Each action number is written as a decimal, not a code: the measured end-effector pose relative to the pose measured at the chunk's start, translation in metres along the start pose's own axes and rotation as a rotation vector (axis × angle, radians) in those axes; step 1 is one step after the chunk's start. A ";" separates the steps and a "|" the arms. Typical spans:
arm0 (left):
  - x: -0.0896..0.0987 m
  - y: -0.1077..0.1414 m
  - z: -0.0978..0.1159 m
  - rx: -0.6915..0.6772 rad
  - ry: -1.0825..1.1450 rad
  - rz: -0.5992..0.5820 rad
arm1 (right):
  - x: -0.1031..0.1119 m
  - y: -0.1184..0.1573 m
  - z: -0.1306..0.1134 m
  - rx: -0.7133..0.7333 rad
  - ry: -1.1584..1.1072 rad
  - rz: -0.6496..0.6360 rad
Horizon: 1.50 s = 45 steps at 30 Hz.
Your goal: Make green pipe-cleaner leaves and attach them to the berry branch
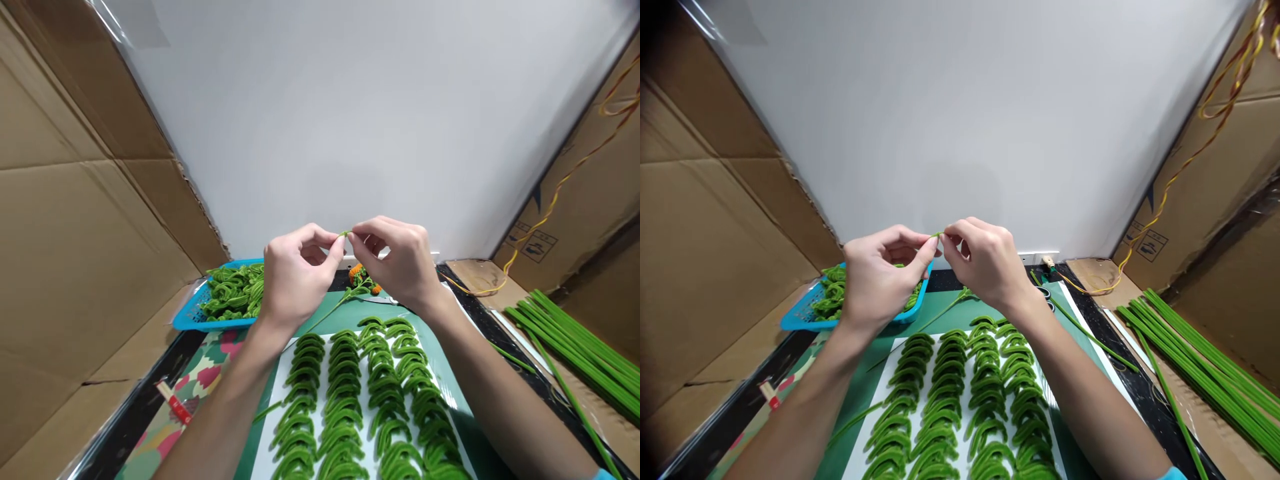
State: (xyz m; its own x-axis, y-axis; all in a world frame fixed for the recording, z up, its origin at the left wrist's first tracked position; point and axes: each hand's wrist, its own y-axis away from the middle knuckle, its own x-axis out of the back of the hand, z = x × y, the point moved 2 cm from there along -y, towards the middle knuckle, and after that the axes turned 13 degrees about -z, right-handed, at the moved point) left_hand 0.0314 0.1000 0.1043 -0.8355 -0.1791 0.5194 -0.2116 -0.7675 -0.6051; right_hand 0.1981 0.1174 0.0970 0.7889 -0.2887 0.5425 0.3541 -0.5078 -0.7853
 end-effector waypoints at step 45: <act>-0.038 0.003 -0.058 0.015 -0.606 -0.983 | 0.065 0.004 0.045 -0.297 0.219 -0.418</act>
State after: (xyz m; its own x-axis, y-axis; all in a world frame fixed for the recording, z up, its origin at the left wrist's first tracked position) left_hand 0.0327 0.1402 0.0477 0.0680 0.2371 0.9691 -0.6261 -0.7461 0.2265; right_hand 0.2731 0.1331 0.1159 0.4781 -0.1592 0.8638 0.4326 -0.8132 -0.3893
